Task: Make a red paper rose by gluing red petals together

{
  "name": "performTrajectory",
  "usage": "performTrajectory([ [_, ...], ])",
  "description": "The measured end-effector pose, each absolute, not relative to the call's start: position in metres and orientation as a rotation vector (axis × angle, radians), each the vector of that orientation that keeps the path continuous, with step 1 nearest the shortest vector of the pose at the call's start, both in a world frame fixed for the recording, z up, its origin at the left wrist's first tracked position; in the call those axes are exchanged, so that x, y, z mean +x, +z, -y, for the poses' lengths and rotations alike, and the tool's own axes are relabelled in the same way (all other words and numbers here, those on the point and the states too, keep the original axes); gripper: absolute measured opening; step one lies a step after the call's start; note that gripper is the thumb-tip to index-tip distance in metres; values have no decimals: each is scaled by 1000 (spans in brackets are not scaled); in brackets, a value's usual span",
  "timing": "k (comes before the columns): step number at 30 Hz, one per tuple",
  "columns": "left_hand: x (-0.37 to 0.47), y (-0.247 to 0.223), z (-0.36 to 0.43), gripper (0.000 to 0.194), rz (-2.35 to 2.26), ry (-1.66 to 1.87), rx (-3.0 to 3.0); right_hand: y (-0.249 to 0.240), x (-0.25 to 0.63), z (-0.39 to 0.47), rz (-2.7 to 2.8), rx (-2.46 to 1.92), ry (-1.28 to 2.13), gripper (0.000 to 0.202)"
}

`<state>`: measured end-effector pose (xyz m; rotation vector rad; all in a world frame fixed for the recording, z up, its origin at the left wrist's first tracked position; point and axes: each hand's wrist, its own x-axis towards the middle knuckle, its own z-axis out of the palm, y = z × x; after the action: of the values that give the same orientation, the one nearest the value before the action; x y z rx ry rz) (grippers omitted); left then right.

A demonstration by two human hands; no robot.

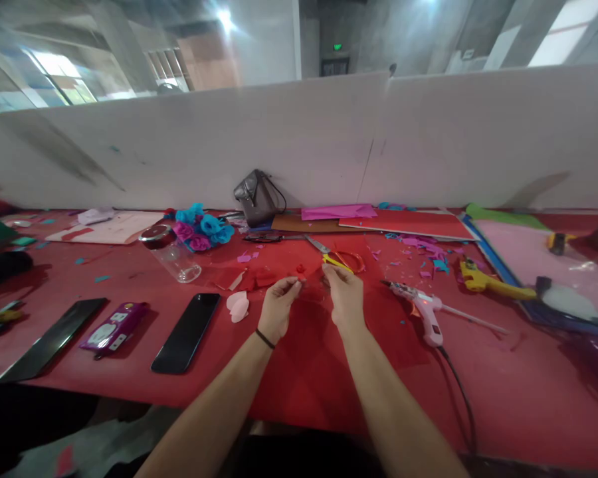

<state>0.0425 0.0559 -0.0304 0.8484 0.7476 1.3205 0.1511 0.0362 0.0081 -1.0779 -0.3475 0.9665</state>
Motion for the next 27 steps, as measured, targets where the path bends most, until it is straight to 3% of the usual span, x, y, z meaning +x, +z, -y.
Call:
performTrajectory([
  [27,43,-23,-51,26,-706,1250,731,3,144,-28,659,-1184,774,22],
])
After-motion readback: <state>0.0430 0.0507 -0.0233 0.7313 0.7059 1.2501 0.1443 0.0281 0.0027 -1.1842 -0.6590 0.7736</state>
